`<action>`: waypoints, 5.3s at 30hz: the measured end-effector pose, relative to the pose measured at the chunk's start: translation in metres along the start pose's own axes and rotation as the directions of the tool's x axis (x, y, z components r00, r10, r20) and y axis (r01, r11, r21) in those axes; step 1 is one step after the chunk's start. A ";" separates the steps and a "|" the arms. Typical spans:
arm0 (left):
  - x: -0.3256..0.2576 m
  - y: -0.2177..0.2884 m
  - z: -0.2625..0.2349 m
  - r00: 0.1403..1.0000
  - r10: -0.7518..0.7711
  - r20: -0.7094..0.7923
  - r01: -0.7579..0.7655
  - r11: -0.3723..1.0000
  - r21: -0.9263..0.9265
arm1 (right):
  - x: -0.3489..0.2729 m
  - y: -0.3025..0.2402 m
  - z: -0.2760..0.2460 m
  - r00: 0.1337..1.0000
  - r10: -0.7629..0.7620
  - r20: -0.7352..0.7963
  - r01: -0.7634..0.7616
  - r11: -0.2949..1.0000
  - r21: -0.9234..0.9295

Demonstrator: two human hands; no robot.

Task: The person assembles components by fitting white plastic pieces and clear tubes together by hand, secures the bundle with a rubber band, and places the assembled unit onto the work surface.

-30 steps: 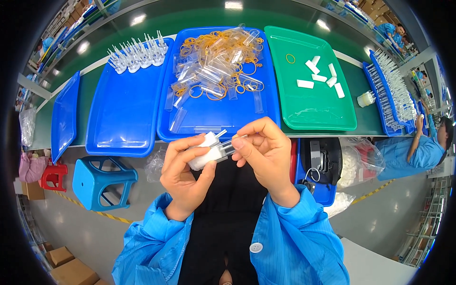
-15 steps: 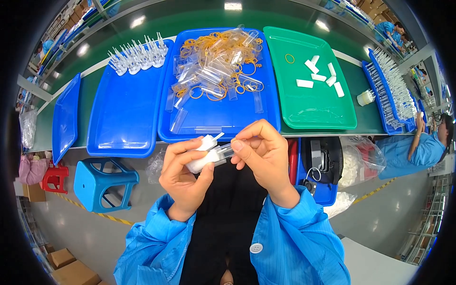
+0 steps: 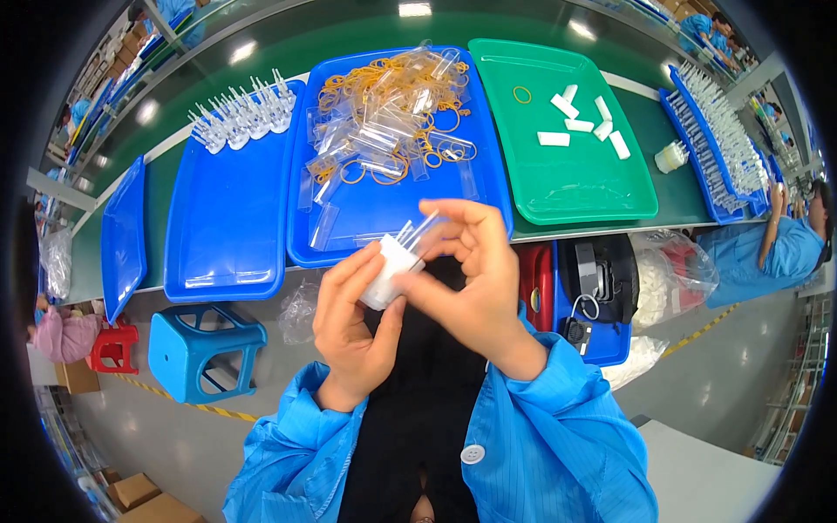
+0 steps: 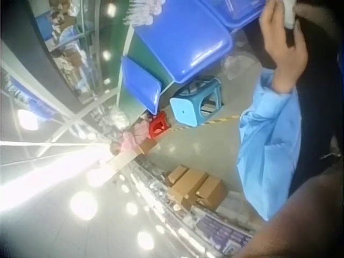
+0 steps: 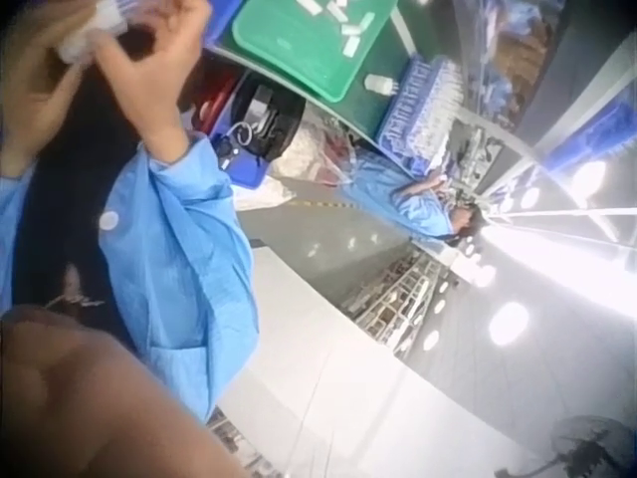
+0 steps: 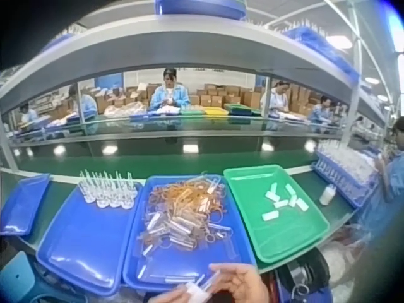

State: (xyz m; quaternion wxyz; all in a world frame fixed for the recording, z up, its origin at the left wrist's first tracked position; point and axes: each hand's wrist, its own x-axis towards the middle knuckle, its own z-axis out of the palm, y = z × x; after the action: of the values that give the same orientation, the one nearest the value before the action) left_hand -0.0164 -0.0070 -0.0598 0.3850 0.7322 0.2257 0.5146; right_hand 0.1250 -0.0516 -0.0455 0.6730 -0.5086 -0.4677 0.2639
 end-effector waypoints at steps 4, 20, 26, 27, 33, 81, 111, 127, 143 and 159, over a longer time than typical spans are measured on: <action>0.000 -0.002 0.005 0.994 0.107 0.016 -0.108 0.971 0.213 | -0.007 0.000 0.015 0.991 -0.130 -0.024 0.119 0.959 -0.255; -0.006 -0.016 0.009 0.988 0.132 -0.080 -0.133 0.991 -0.006 | -0.007 0.001 0.009 0.915 -0.390 0.100 0.370 0.719 -0.589; -0.004 -0.007 0.003 1.000 -0.001 -0.001 0.001 0.954 -0.299 | 0.012 0.005 -0.017 0.889 -0.455 0.050 0.457 0.879 -0.135; -0.005 -0.007 0.001 1.000 0.000 0.021 0.007 0.947 -0.321 | 0.013 0.004 -0.019 0.890 -0.453 0.054 0.456 0.879 -0.140; -0.004 -0.008 -0.007 0.990 -0.078 0.114 0.124 0.866 -0.485 | 0.016 -0.001 -0.032 0.795 -0.549 0.259 0.604 0.753 -0.260; 0.000 -0.019 -0.016 0.972 -0.180 -0.150 0.131 0.949 -0.288 | 0.109 0.033 -0.056 0.971 -0.203 0.124 0.189 0.340 -0.921; 0.002 -0.012 -0.014 0.957 -0.290 -0.001 0.251 0.828 -0.501 | 0.007 -0.011 -0.015 0.965 -0.031 0.261 0.015 0.998 0.063; -0.001 -0.004 -0.016 0.980 -0.190 -0.051 0.173 0.955 -0.242 | 0.004 -0.011 -0.023 0.995 -0.025 0.101 0.013 0.992 0.123; -0.001 -0.010 -0.015 0.985 -0.148 -0.086 0.131 0.976 -0.171 | 0.002 -0.009 -0.018 0.991 0.009 0.136 -0.021 0.996 0.088; 0.000 -0.011 -0.017 0.995 -0.094 -0.018 0.091 0.988 -0.124 | 0.005 -0.004 -0.021 0.978 0.106 0.180 -0.132 0.982 0.137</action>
State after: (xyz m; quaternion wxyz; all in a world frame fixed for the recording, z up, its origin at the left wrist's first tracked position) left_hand -0.0312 0.0052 -0.0651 0.4501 0.6898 0.2319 0.5176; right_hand 0.1460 -0.0580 -0.0404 0.6492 -0.4597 -0.4716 0.3806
